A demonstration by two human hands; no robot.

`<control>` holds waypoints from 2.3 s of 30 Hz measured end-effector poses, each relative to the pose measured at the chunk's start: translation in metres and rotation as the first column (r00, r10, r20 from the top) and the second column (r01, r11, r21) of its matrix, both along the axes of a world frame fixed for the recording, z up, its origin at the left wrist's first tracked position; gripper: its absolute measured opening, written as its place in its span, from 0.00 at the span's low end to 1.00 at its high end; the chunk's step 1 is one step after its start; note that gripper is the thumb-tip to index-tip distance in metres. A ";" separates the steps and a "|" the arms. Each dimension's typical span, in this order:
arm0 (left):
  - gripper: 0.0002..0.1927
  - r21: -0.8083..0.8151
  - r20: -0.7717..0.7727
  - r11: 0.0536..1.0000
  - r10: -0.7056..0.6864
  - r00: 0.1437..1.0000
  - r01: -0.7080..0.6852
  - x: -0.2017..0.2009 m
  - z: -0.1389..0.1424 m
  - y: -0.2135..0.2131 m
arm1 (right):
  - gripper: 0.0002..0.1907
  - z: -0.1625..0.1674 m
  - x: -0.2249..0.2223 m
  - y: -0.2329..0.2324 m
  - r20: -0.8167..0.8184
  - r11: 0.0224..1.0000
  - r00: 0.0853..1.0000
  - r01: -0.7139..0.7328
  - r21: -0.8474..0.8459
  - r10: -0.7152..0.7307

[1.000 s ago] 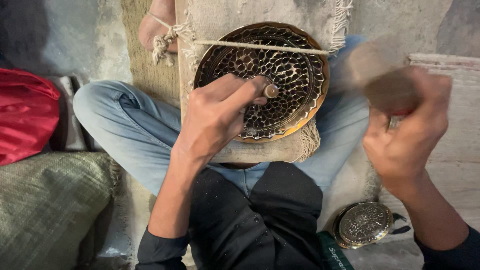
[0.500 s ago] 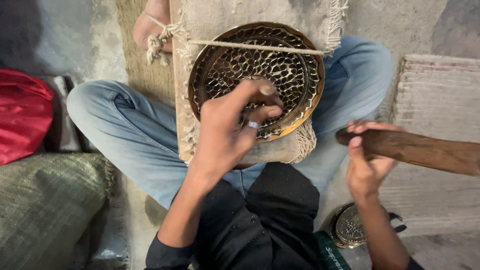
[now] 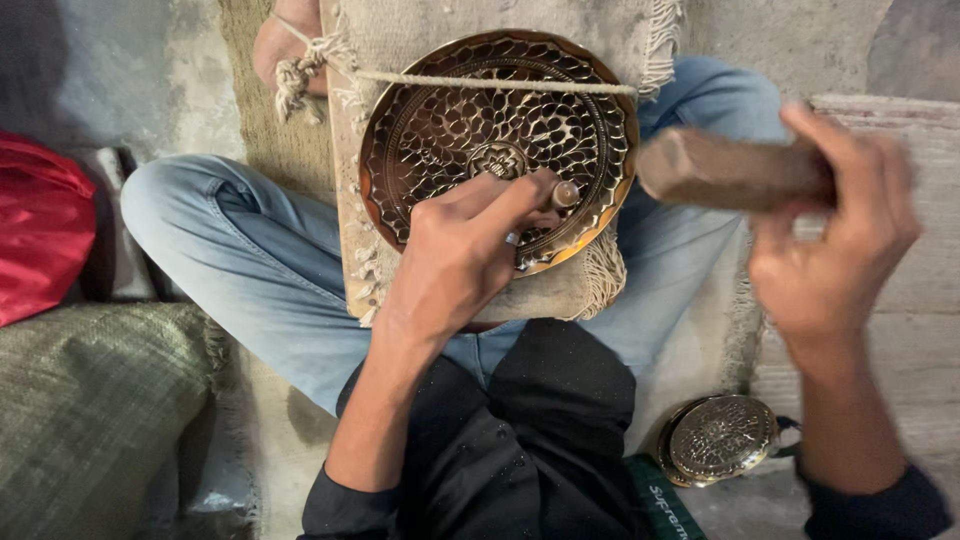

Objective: The person sits cross-legged on the floor with a brass plate lashed to a padded board. They hold a metal punch against the plate's floral pattern and strike it with a wooden mallet, repositioning the punch across the design, and briefly retie the rope holding the plate in place before resuming hammering.

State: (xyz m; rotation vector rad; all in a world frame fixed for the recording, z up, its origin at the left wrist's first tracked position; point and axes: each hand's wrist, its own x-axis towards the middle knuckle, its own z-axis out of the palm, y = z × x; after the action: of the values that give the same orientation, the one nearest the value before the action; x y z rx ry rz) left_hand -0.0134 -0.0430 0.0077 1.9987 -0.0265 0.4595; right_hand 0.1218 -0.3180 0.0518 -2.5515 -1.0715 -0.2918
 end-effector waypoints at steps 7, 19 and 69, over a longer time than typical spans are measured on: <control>0.28 0.033 0.033 0.999 -0.002 0.999 0.001 0.001 -0.004 -0.001 | 0.32 0.025 0.018 0.028 0.029 0.987 0.987 -0.155 -0.045 0.156; 0.27 0.053 0.005 0.998 0.018 1.000 -0.018 0.001 -0.002 0.000 | 0.30 0.023 0.017 0.035 0.069 0.978 0.989 -0.116 -0.173 0.130; 0.22 0.109 0.015 0.994 -0.001 1.000 -0.001 -0.001 0.000 0.003 | 0.30 0.014 0.001 0.031 0.094 0.980 0.994 -0.028 -0.199 0.047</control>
State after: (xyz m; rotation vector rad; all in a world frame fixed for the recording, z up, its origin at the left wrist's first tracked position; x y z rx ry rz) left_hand -0.0140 -0.0396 0.0074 2.1019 -0.0620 0.4817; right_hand 0.1231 -0.2873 0.0663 -2.7120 -1.2406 -0.3181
